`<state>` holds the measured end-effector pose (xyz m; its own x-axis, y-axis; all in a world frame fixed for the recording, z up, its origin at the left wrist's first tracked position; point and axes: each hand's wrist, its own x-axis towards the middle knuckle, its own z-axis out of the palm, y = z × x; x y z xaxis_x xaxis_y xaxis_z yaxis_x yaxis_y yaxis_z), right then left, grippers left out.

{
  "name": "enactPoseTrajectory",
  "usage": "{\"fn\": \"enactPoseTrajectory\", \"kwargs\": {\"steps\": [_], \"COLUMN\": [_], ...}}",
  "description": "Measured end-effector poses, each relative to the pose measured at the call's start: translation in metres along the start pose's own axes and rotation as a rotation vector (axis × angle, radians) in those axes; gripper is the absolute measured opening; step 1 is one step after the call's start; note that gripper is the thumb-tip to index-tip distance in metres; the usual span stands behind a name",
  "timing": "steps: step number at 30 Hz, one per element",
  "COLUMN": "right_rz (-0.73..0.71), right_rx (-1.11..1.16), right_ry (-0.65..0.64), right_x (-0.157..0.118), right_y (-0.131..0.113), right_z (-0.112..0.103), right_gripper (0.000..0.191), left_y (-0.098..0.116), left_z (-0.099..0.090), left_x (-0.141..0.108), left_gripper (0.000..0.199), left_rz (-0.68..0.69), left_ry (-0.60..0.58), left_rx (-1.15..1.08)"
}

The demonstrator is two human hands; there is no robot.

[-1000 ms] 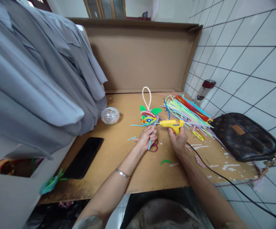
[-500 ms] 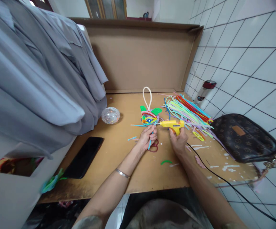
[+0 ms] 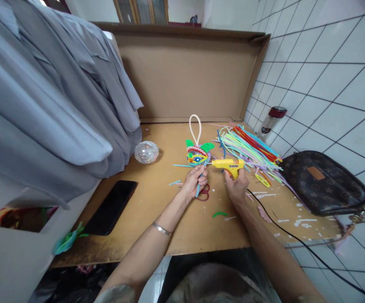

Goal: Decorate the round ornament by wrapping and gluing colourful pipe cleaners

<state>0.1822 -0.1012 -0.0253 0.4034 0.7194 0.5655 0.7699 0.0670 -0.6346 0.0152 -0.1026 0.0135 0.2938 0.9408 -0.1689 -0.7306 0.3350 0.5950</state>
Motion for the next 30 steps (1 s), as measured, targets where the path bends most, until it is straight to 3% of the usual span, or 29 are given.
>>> {"fn": "enactPoseTrajectory", "kwargs": {"steps": [8,30], "right_rz": [-0.055,-0.042], "right_rx": [0.066,0.067], "right_ry": [0.093,0.087], "right_x": [-0.0006,-0.0003], "right_y": [0.0047,0.0048], "right_z": [0.0049,0.0057], "right_gripper": [0.036,0.037], "left_y": [0.0009,-0.0001], "left_z": [0.0002,-0.0001], "left_x": [-0.0004,-0.0008], "left_gripper": [0.024,0.025], "left_rz": [0.006,0.001], "left_ry": [-0.001,-0.035], "left_rx": [-0.01,0.024]}}
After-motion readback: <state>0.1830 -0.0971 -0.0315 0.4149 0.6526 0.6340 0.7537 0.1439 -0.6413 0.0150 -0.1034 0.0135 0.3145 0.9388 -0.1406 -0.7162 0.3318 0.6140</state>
